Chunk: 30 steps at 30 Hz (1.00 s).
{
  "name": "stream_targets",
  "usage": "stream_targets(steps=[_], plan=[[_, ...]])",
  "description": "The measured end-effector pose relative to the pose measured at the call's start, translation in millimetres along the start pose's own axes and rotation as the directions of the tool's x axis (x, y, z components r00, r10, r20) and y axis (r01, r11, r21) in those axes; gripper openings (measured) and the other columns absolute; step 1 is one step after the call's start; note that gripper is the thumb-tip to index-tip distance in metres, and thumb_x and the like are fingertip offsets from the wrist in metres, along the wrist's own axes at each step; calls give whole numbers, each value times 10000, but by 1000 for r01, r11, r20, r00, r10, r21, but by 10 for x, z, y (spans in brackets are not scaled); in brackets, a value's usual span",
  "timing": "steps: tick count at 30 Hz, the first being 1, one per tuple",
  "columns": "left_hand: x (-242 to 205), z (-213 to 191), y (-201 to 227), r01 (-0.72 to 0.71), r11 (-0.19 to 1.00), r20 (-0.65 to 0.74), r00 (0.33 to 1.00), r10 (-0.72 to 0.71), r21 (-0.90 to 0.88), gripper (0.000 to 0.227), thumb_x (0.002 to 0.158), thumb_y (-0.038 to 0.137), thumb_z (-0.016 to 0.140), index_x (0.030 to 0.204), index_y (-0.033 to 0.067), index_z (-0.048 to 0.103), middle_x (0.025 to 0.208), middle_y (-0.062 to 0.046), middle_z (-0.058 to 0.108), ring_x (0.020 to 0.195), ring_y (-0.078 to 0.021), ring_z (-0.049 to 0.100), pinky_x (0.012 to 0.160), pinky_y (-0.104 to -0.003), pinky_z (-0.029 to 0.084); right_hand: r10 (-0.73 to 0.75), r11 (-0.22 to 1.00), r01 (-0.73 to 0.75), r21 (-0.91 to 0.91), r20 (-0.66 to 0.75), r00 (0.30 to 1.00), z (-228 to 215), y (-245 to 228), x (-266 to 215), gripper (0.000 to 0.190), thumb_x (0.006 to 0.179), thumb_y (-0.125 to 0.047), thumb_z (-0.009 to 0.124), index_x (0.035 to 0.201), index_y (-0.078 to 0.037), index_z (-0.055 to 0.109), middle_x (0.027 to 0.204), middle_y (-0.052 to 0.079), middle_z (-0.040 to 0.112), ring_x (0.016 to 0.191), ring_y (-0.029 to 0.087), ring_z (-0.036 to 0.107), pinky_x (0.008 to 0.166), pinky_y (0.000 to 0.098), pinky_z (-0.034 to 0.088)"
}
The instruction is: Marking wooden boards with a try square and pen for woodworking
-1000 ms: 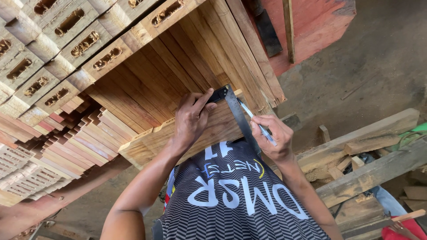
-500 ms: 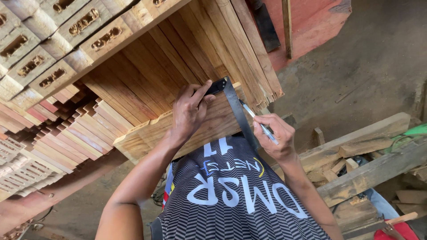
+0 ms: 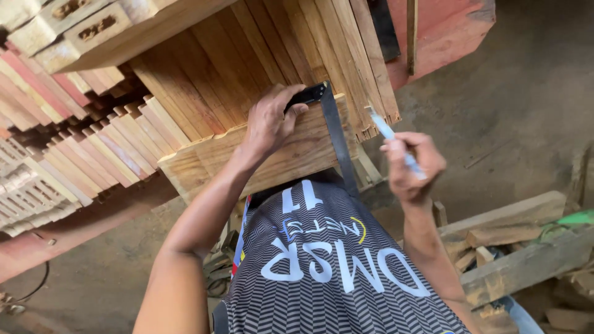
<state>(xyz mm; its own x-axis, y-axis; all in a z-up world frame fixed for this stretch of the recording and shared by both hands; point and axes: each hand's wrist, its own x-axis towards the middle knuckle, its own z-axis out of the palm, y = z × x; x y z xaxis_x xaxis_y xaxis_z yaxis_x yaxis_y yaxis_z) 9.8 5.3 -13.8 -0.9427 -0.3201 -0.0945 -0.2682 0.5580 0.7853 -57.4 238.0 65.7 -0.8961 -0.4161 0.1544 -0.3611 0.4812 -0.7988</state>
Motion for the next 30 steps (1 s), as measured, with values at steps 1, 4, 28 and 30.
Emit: stream_targets(steps=[1,4,28,30], plan=[[-26,-71,56,14,999,23,1000,-15,30,313,830,351,624,1106,206,593,853,-76,607,801,-340,614,668,-482,513,93,993,-84,86,-112,989,-55,78,-35,116,869,-68,584,807,27,607,648,117,604,566,198,605,498,270,494],[-243,-325,189,1,998,-75,997,3,59,288,825,276,646,1084,167,589,832,-90,588,798,-327,610,695,-439,500,184,972,-142,185,-232,955,-310,434,-97,121,902,-28,547,853,82,538,681,173,577,575,194,595,478,252,495],[-2655,-726,262,-25,255,-255,-13,-967,-967,276,891,290,566,790,125,369,577,47,369,389,-40,311,301,-198,246,139,990,-118,-81,343,929,-714,976,-96,81,833,-83,638,905,-57,664,807,28,610,661,73,505,593,201,393],[-2663,-702,245,12,196,-196,45,-980,-980,314,954,342,500,737,138,403,532,72,399,345,-33,310,275,-186,251,100,995,-83,-59,394,914,-695,823,-80,80,832,-83,637,903,-57,661,812,31,612,667,80,502,598,209,392]])
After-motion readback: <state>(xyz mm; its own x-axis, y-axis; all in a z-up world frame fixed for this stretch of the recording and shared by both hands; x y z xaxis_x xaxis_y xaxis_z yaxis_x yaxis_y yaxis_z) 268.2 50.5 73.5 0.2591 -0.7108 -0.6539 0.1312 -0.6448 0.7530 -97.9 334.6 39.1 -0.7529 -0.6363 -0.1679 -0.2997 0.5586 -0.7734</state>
